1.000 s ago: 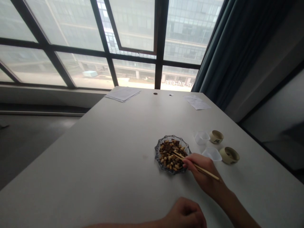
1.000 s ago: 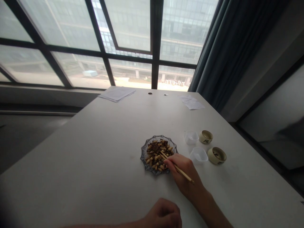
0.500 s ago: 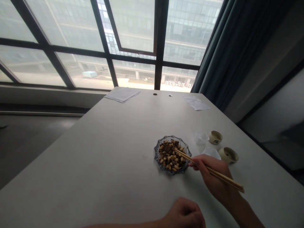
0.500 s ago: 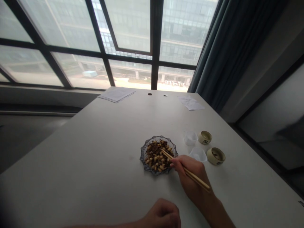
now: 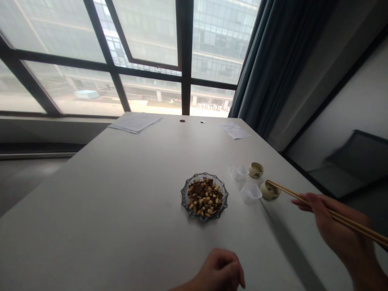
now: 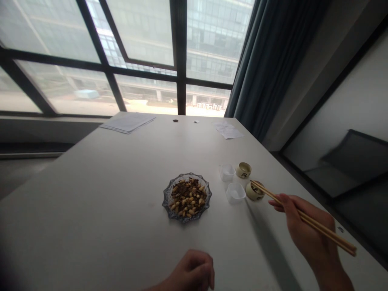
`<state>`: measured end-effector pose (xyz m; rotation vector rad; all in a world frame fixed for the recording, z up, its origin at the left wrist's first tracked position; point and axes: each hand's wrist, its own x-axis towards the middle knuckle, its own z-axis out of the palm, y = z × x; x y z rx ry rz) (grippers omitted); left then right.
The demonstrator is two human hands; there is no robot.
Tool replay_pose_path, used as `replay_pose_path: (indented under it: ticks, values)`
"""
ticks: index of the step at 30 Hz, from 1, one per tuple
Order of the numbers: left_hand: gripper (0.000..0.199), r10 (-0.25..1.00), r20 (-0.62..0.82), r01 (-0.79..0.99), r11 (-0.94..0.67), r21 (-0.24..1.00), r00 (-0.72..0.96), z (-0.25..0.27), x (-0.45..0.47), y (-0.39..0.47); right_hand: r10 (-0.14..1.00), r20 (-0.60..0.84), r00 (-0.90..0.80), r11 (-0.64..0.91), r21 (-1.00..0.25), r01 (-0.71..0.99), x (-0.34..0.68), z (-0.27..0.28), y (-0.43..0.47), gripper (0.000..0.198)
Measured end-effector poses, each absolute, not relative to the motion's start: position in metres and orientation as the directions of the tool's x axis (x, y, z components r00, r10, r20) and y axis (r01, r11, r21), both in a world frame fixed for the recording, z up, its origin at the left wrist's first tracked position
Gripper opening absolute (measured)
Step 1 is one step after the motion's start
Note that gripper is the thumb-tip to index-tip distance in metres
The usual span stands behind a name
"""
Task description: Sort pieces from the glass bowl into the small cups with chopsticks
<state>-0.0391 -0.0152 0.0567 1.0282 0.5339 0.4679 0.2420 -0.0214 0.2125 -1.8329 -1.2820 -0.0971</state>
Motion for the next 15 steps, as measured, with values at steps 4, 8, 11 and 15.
replay_pose_path:
  ticks: [4, 8, 11, 15]
  values:
    - [0.071, 0.608, -0.193, -0.127, 0.444, 0.887, 0.770, 0.052, -0.038, -0.015, 0.669, 0.428, 0.608, -0.147, -0.725, 0.673, 0.273, 0.193, -0.017, 0.034]
    - [0.070, 0.614, -0.190, -0.135, 0.443, 0.886, 0.766, 0.051, -0.038, -0.016, 0.667, 0.368, 0.648, -0.125, -0.802, 0.585, 0.287, 0.176, -0.014, 0.034]
    - [0.071, 0.613, -0.192, -0.137, 0.448, 0.884, 0.767, 0.053, -0.038, -0.016, 0.647, 0.384, 0.659, -0.096, -0.816, 0.570, 0.280, 0.180, -0.016, 0.032]
    - [0.068, 0.610, -0.197, -0.138, 0.458, 0.878, 0.768, 0.056, -0.039, -0.016, 0.689, 0.404, 0.602, -0.043, -0.806, 0.590, 0.245, 0.199, -0.015, 0.033]
